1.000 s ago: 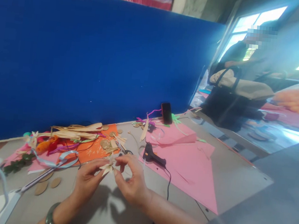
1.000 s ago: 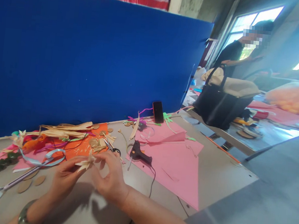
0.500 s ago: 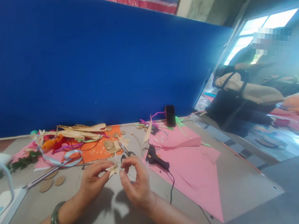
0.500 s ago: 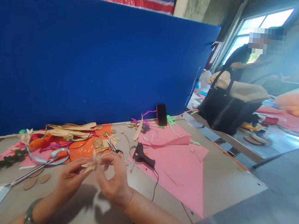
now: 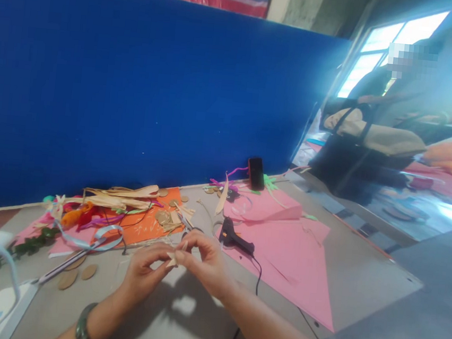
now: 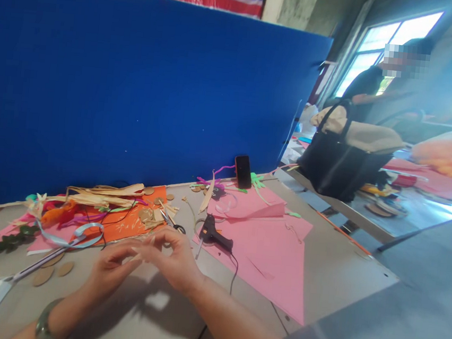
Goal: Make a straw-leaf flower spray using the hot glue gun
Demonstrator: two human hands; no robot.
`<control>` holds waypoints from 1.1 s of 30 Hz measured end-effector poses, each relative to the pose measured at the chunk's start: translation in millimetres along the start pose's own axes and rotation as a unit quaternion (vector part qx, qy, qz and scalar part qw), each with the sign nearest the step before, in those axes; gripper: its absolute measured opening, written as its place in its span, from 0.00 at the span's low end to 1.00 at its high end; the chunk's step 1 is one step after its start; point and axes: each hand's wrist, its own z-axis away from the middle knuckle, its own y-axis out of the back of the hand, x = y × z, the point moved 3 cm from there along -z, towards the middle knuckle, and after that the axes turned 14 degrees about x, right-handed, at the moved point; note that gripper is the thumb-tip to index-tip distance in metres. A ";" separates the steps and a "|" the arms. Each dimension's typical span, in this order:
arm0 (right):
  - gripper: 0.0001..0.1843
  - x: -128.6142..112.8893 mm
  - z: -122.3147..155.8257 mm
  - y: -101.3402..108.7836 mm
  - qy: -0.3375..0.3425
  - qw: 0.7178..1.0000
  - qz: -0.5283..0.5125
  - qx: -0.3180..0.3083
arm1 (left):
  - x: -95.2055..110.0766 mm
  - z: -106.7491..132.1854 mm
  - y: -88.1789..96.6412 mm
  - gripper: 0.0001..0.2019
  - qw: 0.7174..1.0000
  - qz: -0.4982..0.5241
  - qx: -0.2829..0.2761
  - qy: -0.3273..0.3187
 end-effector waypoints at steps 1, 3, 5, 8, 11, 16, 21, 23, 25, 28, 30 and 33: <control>0.11 -0.4 -0.2 0.1 0.007 1.000 -0.002 0.005 | -0.4 0.6 0.1 0.05 1.000 0.000 0.000 -0.003; 0.13 0.0 -0.6 0.2 0.012 1.000 -0.001 0.011 | -1.3 1.9 0.4 0.06 1.000 -0.001 -0.001 -0.008; 0.12 1.6 -0.8 0.9 0.005 1.000 0.007 0.017 | -2.1 2.9 0.5 0.07 1.000 -0.003 -0.003 -0.011; 0.12 3.8 -0.7 2.0 -0.013 1.000 0.015 0.021 | -2.2 4.1 0.3 0.09 1.000 -0.003 -0.011 -0.015; 0.13 5.1 -0.5 1.5 -0.035 0.999 0.005 0.012 | -0.7 5.3 -0.1 0.09 1.000 -0.007 -0.019 -0.024; 0.15 9.9 0.4 -1.2 -0.090 0.995 -0.040 0.006 | 4.8 7.5 -1.3 0.11 0.998 0.001 -0.035 -0.048; 0.15 13.2 1.0 1.0 -0.087 0.995 -0.022 0.047 | 2.5 5.8 2.3 0.10 0.998 -0.022 0.006 -0.055; 0.17 13.5 0.6 2.6 -0.092 0.994 -0.014 0.061 | -1.3 4.4 5.9 0.09 0.996 -0.048 0.041 -0.059; 0.21 13.7 0.3 2.3 -0.103 0.994 -0.010 0.045 | -5.3 3.5 8.8 0.07 0.993 -0.075 0.063 -0.059; 0.24 15.8 1.0 -0.8 -0.134 0.991 -0.013 -0.008 | -8.1 3.3 10.9 0.07 0.991 -0.093 0.070 -0.068; 0.24 18.4 2.4 -2.6 -0.164 0.986 -0.022 -0.026 | -7.0 3.6 11.1 0.07 0.989 -0.096 0.072 -0.087; 0.19 21.6 4.6 -4.0 -0.206 0.977 -0.043 -0.034 | -3.6 3.7 10.6 0.07 0.985 -0.101 0.080 -0.113</control>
